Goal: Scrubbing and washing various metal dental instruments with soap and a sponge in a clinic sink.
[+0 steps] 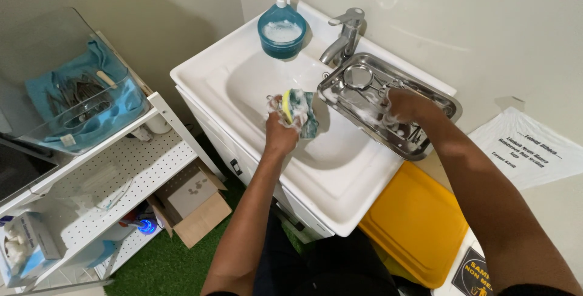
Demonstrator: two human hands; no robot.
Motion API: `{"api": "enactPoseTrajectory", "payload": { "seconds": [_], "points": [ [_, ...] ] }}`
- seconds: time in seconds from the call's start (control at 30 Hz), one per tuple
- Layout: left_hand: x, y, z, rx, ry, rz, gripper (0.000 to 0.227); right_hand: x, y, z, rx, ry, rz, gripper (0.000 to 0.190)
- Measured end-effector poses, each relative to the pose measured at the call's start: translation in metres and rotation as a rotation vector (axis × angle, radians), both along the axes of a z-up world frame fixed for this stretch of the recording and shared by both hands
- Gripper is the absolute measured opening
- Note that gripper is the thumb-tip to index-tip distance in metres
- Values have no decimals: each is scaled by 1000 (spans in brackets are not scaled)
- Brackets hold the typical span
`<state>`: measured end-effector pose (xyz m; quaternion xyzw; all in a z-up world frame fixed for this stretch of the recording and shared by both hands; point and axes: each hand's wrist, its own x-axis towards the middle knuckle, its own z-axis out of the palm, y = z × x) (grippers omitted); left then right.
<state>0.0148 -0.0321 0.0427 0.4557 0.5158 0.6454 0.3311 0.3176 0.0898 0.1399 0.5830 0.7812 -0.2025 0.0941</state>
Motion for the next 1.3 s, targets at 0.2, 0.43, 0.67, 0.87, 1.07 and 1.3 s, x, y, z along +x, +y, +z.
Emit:
{"api": "enactPoseTrajectory", "payload": {
  "seconds": [0.2,0.43,0.67,0.87,1.07,1.3],
  "points": [
    [6,-23,56,-309,-68,-5,67,-5,-1,2,-3,169,-138,33],
    [-1,-3,9,-49,84,62,68,-33,30,-32,311,90,-55,24],
    [-1,-8,21,-107,88,7,64,-32,33,-33,262,46,-22,24],
    [-2,-5,13,-53,104,28,64,-35,31,-22,163,34,-40,23],
    [-1,-2,4,-84,39,7,65,-7,39,-23,97,92,-80,24],
    [-1,2,-4,33,78,32,65,40,0,13,211,16,198,44]
  ]
}}
